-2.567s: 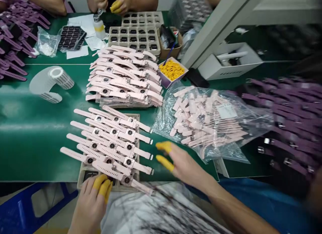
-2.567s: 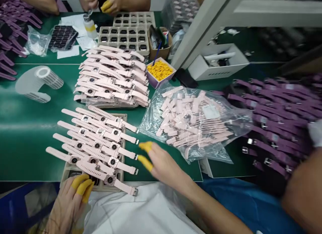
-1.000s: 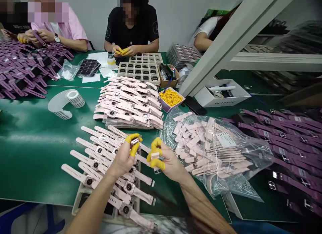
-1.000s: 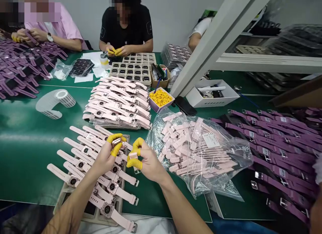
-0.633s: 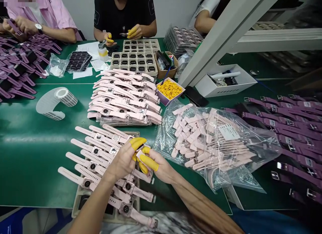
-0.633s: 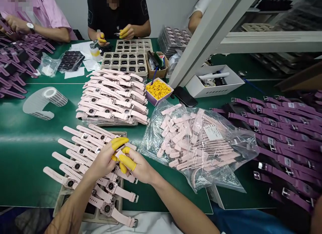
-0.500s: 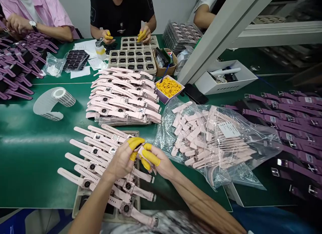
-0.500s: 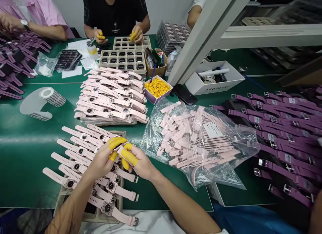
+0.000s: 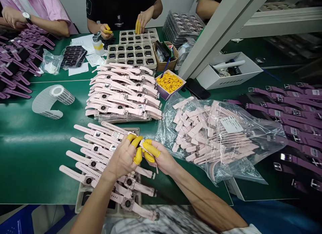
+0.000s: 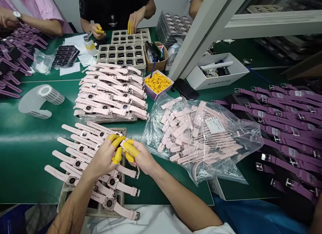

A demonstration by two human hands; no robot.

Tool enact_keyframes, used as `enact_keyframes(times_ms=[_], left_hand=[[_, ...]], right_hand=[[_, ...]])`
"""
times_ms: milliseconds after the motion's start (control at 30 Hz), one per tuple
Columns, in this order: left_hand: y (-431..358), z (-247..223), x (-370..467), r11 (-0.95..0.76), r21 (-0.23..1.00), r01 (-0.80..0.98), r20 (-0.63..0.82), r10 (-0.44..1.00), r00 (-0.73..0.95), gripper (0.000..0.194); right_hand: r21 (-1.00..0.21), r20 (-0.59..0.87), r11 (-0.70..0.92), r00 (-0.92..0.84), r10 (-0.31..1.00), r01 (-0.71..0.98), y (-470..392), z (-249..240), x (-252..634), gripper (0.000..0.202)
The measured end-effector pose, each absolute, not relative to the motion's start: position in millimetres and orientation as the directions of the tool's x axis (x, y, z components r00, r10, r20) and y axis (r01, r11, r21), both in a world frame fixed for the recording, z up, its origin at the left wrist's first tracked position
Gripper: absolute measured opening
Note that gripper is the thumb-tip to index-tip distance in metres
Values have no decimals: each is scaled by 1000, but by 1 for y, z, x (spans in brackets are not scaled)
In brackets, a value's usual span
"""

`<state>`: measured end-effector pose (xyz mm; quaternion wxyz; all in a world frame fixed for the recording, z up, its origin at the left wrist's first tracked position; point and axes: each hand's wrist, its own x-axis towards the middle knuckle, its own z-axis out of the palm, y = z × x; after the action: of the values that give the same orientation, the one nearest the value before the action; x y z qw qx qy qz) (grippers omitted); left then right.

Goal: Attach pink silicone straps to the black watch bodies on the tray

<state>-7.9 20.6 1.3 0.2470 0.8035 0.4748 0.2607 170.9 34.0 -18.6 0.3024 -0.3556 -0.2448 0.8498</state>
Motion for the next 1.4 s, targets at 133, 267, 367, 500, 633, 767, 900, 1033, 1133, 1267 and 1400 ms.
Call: enact_keyframes(times_ms=[133,267,367,500,633,767,900,1033,1133,1267,1400], left_hand=[[20,1,-9,-390,699,599,147,898,414,43],[20,1,-9,-380,705,598,145,903,404,42],[20,0,-11,-395,689,608,149,898,414,41],[18,0,-16,-318,798,511,95,905,414,41],[16,-2,-16,-179,899,399,50,949,312,44],[19,-5,-10,-175,961,215,161,984,79,15],[29,-1,-16,-111,977,-184,50,951,-305,19],[35,2,-25,-28,950,-310,-135,860,-492,32],[30,0,-19,177,968,-176,-217,945,-244,32],[19,-7,-7,-70,964,256,17,980,201,38],[17,-11,-9,-311,848,429,148,917,371,52]], right_hand=[[-594,-452,-714,-580,677,-371,33,-19,171,41],[-588,-461,-714,-567,683,-381,31,-18,169,40],[-642,-472,-696,-550,689,-321,30,-20,168,40],[-672,-436,-672,-566,699,-311,29,-23,169,40],[-719,-393,-620,-552,735,-314,30,-25,172,38],[-760,-339,-601,-639,691,-248,31,-20,175,39],[-738,-374,-671,-785,494,-71,39,-12,183,47],[-813,-437,-581,-709,554,47,49,-11,194,45],[-844,-381,-530,-609,695,-78,48,-14,191,45],[-801,-323,-562,-642,695,-205,38,-16,178,42],[-754,-317,-608,-671,670,-249,33,-14,172,36]])
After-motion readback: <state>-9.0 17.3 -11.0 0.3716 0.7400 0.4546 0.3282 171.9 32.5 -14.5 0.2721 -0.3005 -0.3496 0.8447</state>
